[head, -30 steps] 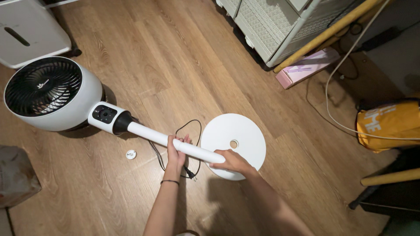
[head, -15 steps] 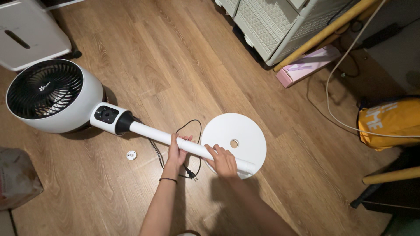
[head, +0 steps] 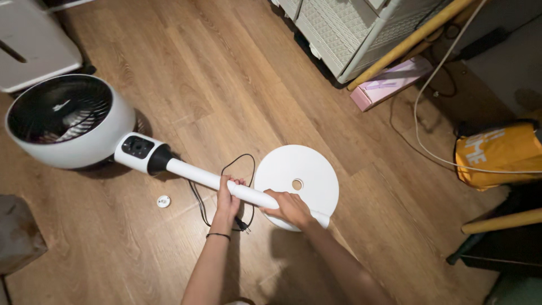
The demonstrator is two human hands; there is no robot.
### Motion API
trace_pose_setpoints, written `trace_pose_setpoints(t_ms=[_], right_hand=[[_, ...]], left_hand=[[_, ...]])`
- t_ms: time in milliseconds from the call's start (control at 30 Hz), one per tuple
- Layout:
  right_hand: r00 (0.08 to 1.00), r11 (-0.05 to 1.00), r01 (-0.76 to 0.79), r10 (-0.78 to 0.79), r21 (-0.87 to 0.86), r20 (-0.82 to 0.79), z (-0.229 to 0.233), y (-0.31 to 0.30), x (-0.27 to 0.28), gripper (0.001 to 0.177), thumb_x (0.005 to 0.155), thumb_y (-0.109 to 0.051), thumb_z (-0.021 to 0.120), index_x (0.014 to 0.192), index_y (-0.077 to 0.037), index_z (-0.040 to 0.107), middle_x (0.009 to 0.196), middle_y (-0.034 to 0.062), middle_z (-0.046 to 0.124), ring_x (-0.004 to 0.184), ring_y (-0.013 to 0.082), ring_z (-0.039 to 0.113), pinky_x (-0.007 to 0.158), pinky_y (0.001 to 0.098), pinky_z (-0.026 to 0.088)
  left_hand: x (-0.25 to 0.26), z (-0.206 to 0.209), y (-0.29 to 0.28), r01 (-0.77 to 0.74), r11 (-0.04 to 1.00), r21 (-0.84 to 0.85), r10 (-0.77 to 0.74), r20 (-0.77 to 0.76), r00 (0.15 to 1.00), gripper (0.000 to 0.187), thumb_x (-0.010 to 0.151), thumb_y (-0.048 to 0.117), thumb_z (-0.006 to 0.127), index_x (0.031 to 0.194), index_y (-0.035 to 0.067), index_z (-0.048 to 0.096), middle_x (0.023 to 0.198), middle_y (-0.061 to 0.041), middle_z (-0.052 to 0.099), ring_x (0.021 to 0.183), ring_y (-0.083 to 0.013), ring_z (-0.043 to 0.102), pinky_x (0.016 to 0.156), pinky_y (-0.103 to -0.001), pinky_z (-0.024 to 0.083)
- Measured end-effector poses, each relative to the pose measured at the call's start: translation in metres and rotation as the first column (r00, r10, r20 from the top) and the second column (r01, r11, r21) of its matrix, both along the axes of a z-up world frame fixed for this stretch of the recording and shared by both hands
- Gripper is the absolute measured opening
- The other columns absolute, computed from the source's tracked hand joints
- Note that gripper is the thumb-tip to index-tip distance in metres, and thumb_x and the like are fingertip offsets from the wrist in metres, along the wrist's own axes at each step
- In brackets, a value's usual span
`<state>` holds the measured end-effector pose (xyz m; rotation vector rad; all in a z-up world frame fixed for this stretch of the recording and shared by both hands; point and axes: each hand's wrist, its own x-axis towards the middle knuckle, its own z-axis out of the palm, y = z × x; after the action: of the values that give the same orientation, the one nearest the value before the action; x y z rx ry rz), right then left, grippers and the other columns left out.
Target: The person disassembles a standing fan by removing the head from the pole and base, then reassembles it by inserting the pole into the base and reattaching the head. The power cord is routed along the pole and the knob is secured.
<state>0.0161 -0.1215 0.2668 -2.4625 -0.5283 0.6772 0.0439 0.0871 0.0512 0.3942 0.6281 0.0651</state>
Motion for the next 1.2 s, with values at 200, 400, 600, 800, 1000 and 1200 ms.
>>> trace_pose_setpoints(t_ms=[200,400,600,800,1000,1200], right_hand=[[0.962,0.999,-0.015,0.005,0.034,0.274,-0.016,-0.005,-0.005,0.046,0.086,-0.031,0.073,0.129,-0.018,0.064,0.115,0.012,0.071,0.089,0.0363,0.07,0.078,0.0464,0.055],[0.875,0.994,-0.04,0.084,-0.102,0.477,-0.031,-0.012,-0.015,0.055,0.082,-0.025,0.079,0.134,-0.016,0.063,0.11,0.0107,0.067,0.089,0.0292,0.07,0.079,0.0415,0.055],[0.663,0.996,0.054,-0.087,0.068,0.744,-0.039,-0.027,-0.041,0.053,0.081,-0.034,0.082,0.128,-0.013,0.068,0.112,0.012,0.069,0.09,0.0277,0.068,0.081,0.0395,0.053],[0.928,0.826,0.137,-0.3,0.547,0.221,-0.047,-0.047,-0.042,0.052,0.078,-0.021,0.087,0.121,-0.003,0.066,0.113,0.0131,0.072,0.104,0.0275,0.07,0.091,0.0371,0.053],[0.896,0.667,0.272,-0.438,0.694,0.07,-0.035,-0.046,-0.046,0.044,0.076,-0.005,0.089,0.113,-0.004,0.065,0.103,0.0071,0.071,0.102,0.0208,0.07,0.092,0.0342,0.056],[0.921,0.564,0.084,-0.359,0.821,0.153,0.03,-0.031,-0.057,0.051,0.073,0.001,0.086,0.118,-0.003,0.062,0.105,0.0091,0.07,0.103,0.023,0.068,0.093,0.038,0.055]], left_hand=[[0.0,0.009,-0.004,-0.046,0.999,-0.028,0.046,0.015,0.999,0.022,0.09,0.024,0.068,0.081,0.012,0.052,0.068,-0.005,0.053,0.086,-0.0257,0.063,0.088,-0.043,0.054],[-0.008,0.029,-0.005,-0.014,1.0,0.014,0.014,0.001,1.0,0.021,0.09,0.026,0.067,0.081,0.013,0.053,0.072,-0.004,0.056,0.1,-0.0275,0.067,0.091,-0.044,0.055],[-0.002,0.038,-0.003,-0.006,1.0,-0.03,0.006,0.007,1.0,0.022,0.09,0.027,0.066,0.081,0.012,0.053,0.079,-0.004,0.061,0.106,-0.0281,0.068,0.094,-0.044,0.056],[-0.008,0.034,0.0,-0.016,0.997,-0.08,0.017,0.011,1.0,0.024,0.091,0.027,0.067,0.082,0.009,0.054,0.084,-0.006,0.061,0.103,-0.0273,0.069,0.093,-0.042,0.058],[-0.013,0.029,-0.001,-0.04,0.994,-0.105,0.044,0.038,0.998,0.024,0.091,0.025,0.071,0.083,0.009,0.055,0.079,-0.006,0.06,0.087,-0.0233,0.064,0.08,-0.038,0.057],[-0.011,0.034,0.003,-0.033,0.995,-0.09,0.032,-0.012,0.999,0.023,0.089,0.024,0.071,0.082,0.009,0.055,0.076,-0.005,0.059,0.084,-0.0225,0.063,0.077,-0.035,0.056]])
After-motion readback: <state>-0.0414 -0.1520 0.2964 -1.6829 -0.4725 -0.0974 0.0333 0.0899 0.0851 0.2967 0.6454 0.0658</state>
